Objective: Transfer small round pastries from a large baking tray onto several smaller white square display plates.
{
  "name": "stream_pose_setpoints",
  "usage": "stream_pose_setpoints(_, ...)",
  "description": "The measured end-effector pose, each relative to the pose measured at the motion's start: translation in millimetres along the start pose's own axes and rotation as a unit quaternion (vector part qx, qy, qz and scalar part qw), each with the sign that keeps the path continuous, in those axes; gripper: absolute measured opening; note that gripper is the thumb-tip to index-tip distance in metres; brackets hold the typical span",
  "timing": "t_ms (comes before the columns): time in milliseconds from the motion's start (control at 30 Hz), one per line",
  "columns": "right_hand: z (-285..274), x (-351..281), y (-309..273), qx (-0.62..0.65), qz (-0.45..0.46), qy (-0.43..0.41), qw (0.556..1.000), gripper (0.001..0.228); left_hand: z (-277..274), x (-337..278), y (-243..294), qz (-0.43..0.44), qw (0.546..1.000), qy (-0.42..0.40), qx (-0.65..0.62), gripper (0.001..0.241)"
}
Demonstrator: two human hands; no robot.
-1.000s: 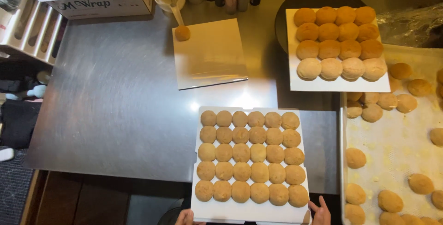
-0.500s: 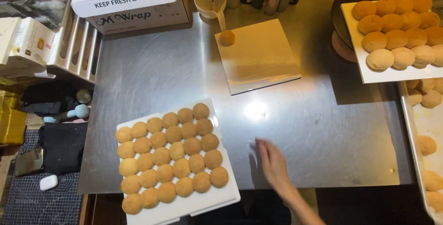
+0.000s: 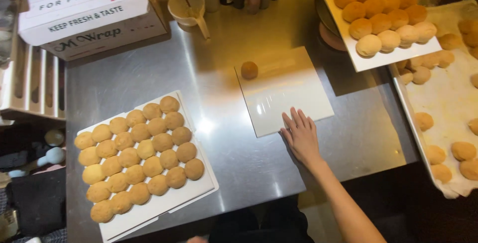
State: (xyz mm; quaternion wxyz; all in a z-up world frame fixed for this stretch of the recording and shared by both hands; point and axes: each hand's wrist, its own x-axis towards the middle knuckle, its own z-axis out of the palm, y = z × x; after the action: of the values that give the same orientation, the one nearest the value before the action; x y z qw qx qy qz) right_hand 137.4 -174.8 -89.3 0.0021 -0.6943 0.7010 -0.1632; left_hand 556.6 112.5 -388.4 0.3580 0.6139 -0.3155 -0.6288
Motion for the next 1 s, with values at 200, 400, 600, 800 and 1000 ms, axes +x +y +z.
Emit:
stream_pose_setpoints(200, -68, -141, 41, -0.018, 0.064, -0.028, 0.997, 0.053, 234, -37, 414, 0.069, 0.971, -0.132, 0.187, 0.021)
stream_pose_setpoints(400, -109, -198, 95, 0.012, 0.073, -0.064, 0.995, 0.048, 385, 51, 407, 0.441, 0.819, -0.133, 0.343, 0.076)
stream_pose_setpoints(600, -128, -166, 156, 0.172, 0.117, -0.064, 0.976, 0.043, 422, 68, 406, 0.405, 0.816, -0.102, 0.401, 0.085)
stream_pose_setpoints(800, -110, -90, 171, 0.289, 0.119, -0.008, 0.95, 0.044, 435, 75, 418, 0.419, 0.786, -0.085, 0.446, 0.074)
stream_pose_setpoints(1000, -86, -82, 182, 0.274, 0.1, 0.026, 0.956, 0.046, 436, 72, 421, 0.415, 0.788, -0.074, 0.449, 0.075)
